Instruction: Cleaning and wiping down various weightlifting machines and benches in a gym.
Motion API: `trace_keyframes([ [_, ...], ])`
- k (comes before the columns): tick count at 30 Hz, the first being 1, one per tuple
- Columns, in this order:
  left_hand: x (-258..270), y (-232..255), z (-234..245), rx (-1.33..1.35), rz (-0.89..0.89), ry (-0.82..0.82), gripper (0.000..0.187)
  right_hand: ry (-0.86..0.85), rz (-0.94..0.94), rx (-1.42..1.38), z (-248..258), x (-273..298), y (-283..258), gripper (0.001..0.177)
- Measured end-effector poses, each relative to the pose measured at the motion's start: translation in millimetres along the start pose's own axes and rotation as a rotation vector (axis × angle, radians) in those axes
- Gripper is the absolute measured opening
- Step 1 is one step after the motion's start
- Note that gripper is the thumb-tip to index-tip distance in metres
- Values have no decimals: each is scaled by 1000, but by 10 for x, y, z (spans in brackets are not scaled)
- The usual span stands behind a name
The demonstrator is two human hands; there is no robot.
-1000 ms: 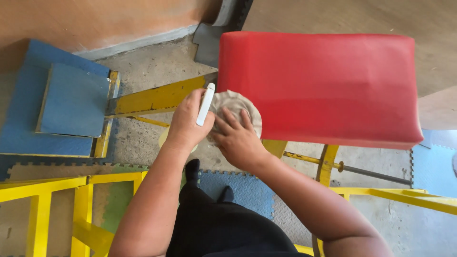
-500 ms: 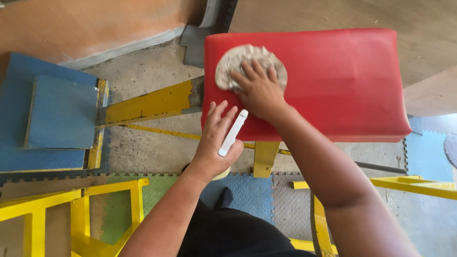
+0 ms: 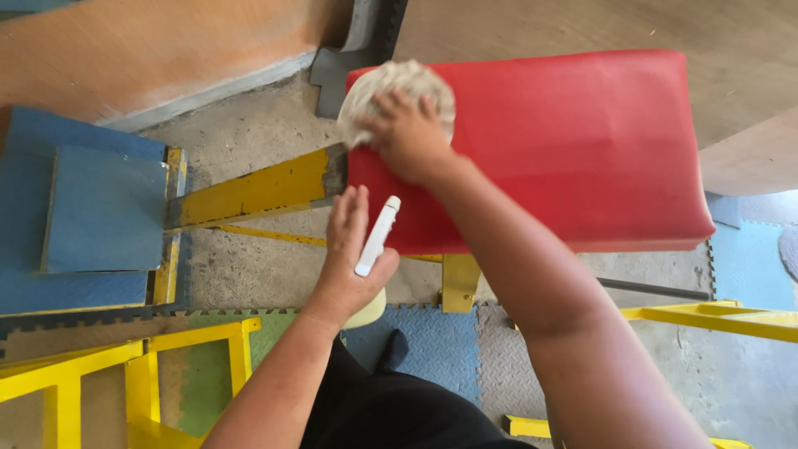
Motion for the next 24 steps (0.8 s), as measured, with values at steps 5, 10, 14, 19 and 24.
trace_keyframes([
  [5, 62, 203, -24, -39, 56, -20, 109, 71, 328, 1, -215, 1013, -453, 63],
  [10, 298, 184, -347, -60, 2, -43, 109, 104, 235, 40, -199, 1900, 53, 58],
  [14, 439, 168, -524, 30, 4, -31, 105, 198, -12, 159, 33, 2676, 1002, 57],
  [19, 487, 216, -636, 45, 122, -48, 106, 423, -195, 61, 66, 3043, 1465, 48],
  [24, 526, 136, -757, 47, 100, -1, 106, 412, -185, 129, -158, 2487, 690, 59],
])
Point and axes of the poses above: each hand's wrist, its own x-axis away from the middle knuckle, its own z-axis out of the back of the hand, y = z × x, the point moved 3 cm from there along -x, towards the middle knuckle, and after that the axes turned 15 degrees about z, right-handed, at the moved point
